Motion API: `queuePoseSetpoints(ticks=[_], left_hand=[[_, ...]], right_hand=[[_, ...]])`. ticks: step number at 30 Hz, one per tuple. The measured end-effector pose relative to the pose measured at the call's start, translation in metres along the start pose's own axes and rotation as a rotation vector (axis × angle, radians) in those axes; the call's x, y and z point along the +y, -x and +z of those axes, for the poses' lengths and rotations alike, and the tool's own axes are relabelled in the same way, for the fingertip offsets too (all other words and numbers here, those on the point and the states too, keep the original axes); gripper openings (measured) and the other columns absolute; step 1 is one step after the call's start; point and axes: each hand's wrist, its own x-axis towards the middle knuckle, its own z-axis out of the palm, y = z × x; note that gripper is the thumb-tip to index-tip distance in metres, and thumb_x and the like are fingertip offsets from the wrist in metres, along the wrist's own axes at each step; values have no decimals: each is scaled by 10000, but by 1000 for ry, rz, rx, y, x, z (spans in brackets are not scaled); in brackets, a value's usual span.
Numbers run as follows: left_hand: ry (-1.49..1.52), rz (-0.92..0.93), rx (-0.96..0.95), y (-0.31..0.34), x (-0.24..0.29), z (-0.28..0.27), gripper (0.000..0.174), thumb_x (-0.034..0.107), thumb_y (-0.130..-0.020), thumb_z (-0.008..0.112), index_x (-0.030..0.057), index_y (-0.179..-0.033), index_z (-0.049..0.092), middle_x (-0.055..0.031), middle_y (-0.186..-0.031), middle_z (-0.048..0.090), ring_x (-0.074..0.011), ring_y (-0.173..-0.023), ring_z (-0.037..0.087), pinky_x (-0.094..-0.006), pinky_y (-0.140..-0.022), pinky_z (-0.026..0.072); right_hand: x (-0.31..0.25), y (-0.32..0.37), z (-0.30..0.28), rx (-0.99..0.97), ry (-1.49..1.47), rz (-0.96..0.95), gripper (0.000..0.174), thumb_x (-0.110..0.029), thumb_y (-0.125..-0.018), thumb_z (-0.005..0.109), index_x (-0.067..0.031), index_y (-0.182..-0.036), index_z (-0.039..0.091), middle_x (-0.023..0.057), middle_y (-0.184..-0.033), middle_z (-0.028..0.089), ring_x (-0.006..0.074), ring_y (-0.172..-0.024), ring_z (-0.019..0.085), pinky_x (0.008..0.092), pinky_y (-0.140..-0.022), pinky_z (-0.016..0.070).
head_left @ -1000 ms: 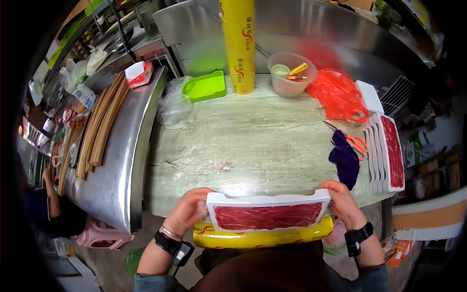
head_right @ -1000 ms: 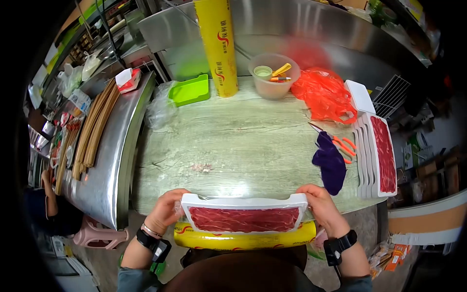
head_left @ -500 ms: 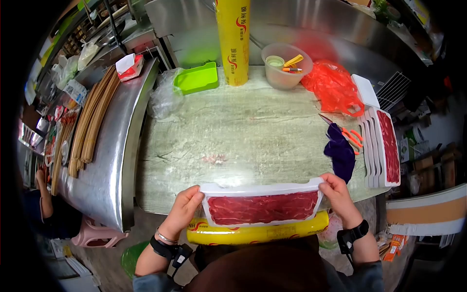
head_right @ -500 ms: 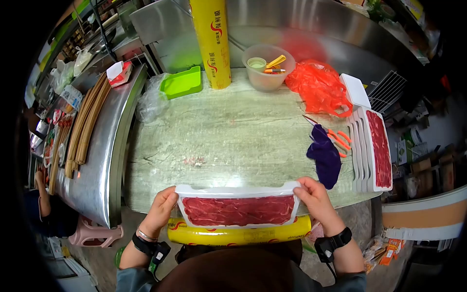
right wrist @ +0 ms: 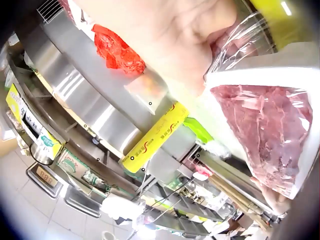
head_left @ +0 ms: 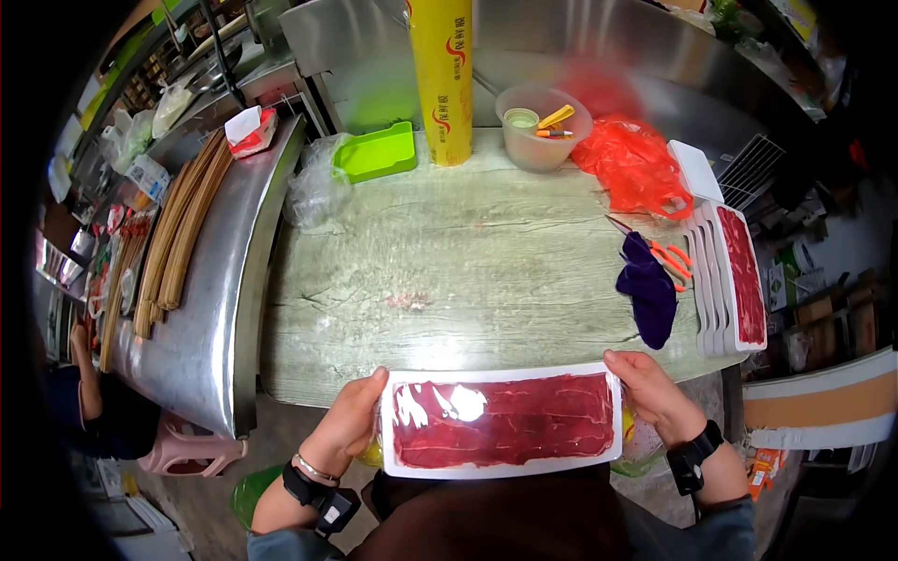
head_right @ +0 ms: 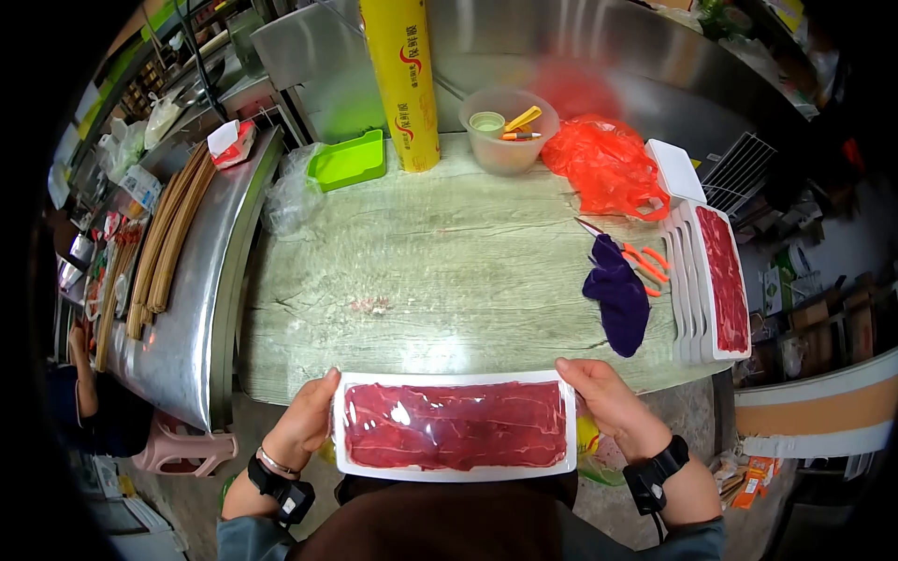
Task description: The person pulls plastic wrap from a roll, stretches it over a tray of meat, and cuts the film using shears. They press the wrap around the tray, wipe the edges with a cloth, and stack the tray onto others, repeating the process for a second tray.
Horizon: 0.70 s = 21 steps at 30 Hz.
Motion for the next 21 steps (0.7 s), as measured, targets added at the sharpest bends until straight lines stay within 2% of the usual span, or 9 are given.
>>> queuePoseSetpoints(ticks=[5, 8, 10, 13, 16, 17, 18, 20, 21], left_hand=[[77, 86, 56, 54, 41, 22, 471, 375, -1049, 472, -61, -1134, 628, -144, -1078, 709, -210, -938, 701, -358, -851, 572], [-66, 116, 24, 79, 29, 0, 520, 422, -1038, 478, -61, -1166, 624, -133, -1096, 703, -215, -974, 690, -366, -863, 561], [-78, 107, 46, 81, 6, -23, 544, 446, -1028, 490, -62, -1171, 623, -132, -1112, 698, -214, -994, 679, -372, -883, 548], [-100, 155, 19, 82, 10, -33, 556, 452, -1022, 501, -68, -1187, 608, -147, -1142, 686, -238, -1013, 673, -391, -926, 527], [-201, 124, 24, 75, 27, -54, 657, 555, -1020, 414, -48, -1205, 596, -130, -1158, 677, -241, -1090, 631, -408, -1000, 468], [-390, 228, -82, 73, 45, -51, 668, 576, -1027, 356, -19, -1220, 591, -109, -1149, 667, -222, -1084, 612, -396, -1013, 446], [-528, 246, 5, 78, 64, -31, 574, 498, -1041, 399, -7, -1245, 580, -107, -1137, 657, -203, -1049, 608, -380, -995, 452], [-818, 378, -118, 75, 94, 14, 487, 409, -1042, 451, -4, -1271, 573, -119, -1160, 650, -200, -1081, 602, -368, -986, 457], [-892, 379, -239, 72, 104, 36, 438, 333, -1040, 482, -8, -1304, 559, -125, -1187, 648, -190, -1111, 592, -337, -968, 464]], right_hand=[[-47, 58, 41, -34, -98, -64, 364, -347, -1016, 574, 6, -1043, 661, 64, -969, 711, 104, -846, 662, 275, -769, 540], [-32, 70, 46, -77, -37, -109, 332, -344, -1022, 562, -25, -1033, 657, 27, -923, 697, 73, -785, 636, 255, -720, 527], [-22, 68, 48, -77, -29, -32, 283, -335, -1017, 576, -59, -1023, 639, -22, -892, 655, 16, -790, 591, 190, -665, 476], [-34, 70, 62, -201, -145, -88, 253, -309, -1022, 567, -67, -968, 617, -51, -843, 603, 12, -753, 545, 198, -638, 447], [-32, 61, 61, -318, -145, -232, 249, -322, -1021, 564, -89, -948, 611, -70, -815, 582, -4, -698, 502, 192, -569, 389], [-24, 52, 54, -308, -85, -192, 249, -338, -1022, 553, -110, -938, 609, -94, -780, 554, -23, -641, 446, 187, -515, 318], [-23, 51, 55, -306, -97, -191, 252, -344, -1021, 551, -115, -934, 608, -99, -773, 548, -28, -629, 430, 186, -506, 297], [-23, 49, 61, -304, -111, -172, 256, -356, -1021, 547, -126, -925, 605, -110, -758, 535, -38, -605, 398, 183, -489, 255], [-25, 48, 63, -300, -105, -160, 267, -358, -1021, 547, -112, -941, 611, -93, -762, 540, -18, -615, 415, 193, -502, 288]])
